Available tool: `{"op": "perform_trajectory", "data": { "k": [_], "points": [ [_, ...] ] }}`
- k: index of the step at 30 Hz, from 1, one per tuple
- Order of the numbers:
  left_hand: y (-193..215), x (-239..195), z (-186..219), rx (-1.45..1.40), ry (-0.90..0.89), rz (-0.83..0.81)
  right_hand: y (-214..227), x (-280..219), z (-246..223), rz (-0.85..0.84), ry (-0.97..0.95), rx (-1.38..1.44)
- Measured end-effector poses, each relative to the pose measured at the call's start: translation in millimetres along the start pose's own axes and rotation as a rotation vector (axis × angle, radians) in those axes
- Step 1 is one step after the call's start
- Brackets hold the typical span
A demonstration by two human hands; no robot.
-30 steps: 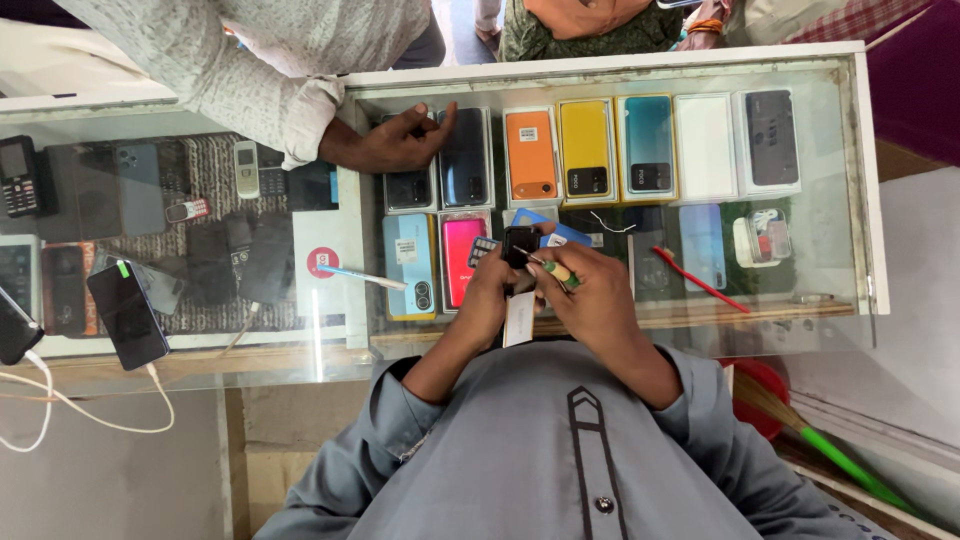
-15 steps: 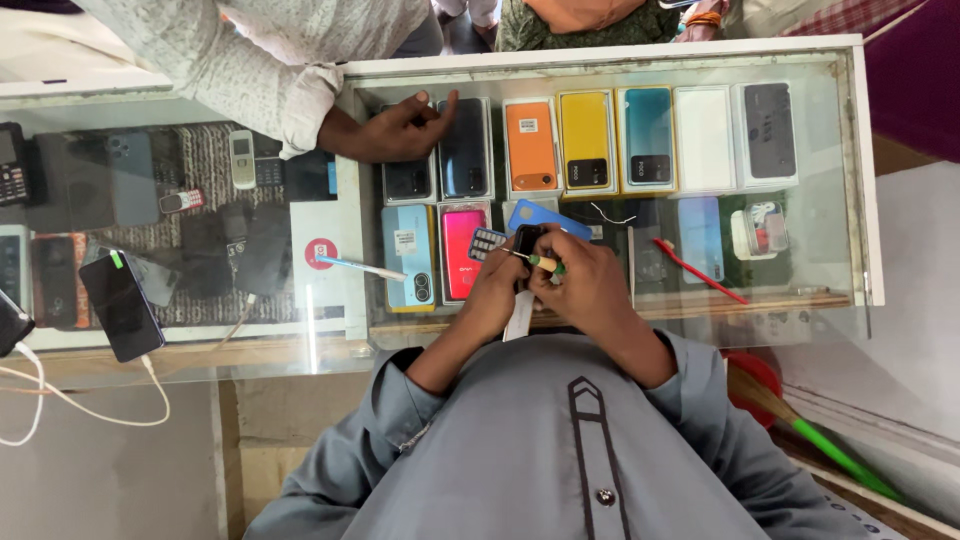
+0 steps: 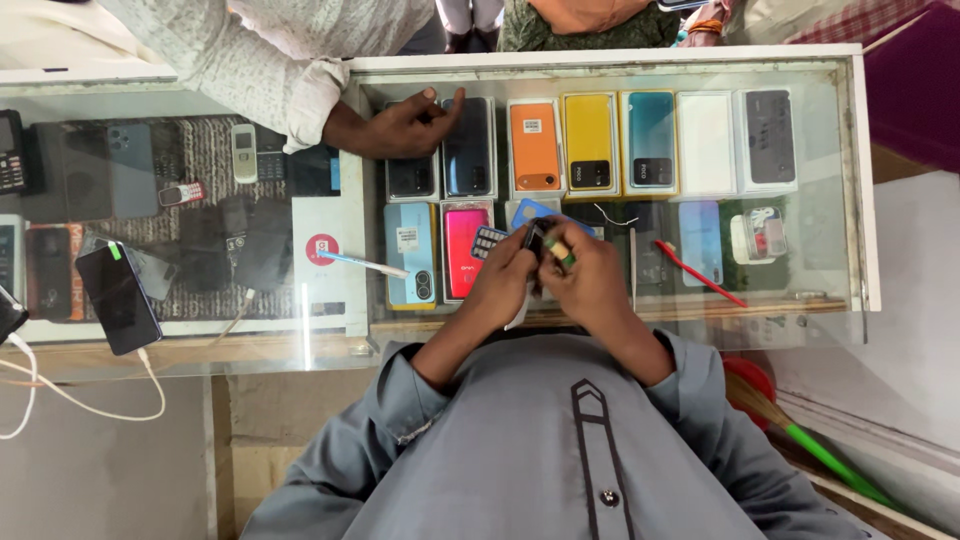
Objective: The person disassembles a mobile phone, removes the battery, and uses a screwdriver to adjust internal components. They then reassemble the phone and test the screen by pressing buttons.
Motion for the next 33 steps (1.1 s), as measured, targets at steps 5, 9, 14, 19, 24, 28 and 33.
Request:
{"op": "perform_trajectory", "data": {
  "k": [5, 9, 14, 19, 24, 28, 33],
  "points": [
    [19.2, 11.7, -0.6, -0.321, 0.124, -0.015, 6.2, 6.7, 41.6, 0.026, -0.275, 0.088],
    [61.7, 2.1, 5.9, -0.482, 0.109, 0.094, 17.8, 11.5, 67.3, 0.080, -0.332, 0.007],
    [97.6, -31.5, 4.1, -0.602, 0.163, 0.250, 5.8, 14.3, 93.9, 0.025, -0.293, -0.151],
    [99.1, -46.9, -0.2, -0.666, 0.179, 0.336, -12.8, 15.1, 119.1, -0.052, -0.281, -0.195],
    [87.0, -45.1, 5.6, -0.771, 0.134, 0.265, -18.0, 23.5, 131.6, -0.084, -0.184, -0.149],
    [85.2, -49.4, 7.5, -0.756, 0.100, 0.259, -28.1, 28.8, 134.3, -0.133, -0.200, -0.095],
    [80.8, -50.7, 4.2, -0.758, 0.106, 0.254, -35.4, 37.4, 129.1, -0.179, -0.186, -0.156]
  ]
}}
Point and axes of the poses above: each hand's wrist, its own x-axis towards the middle knuckle, its own y-axis out of the back of the hand, z = x × y, the point moved 6 cm from there along x, towards the middle knuckle, and after that the axes turned 2 degrees about -y, right-handed, at the moved point
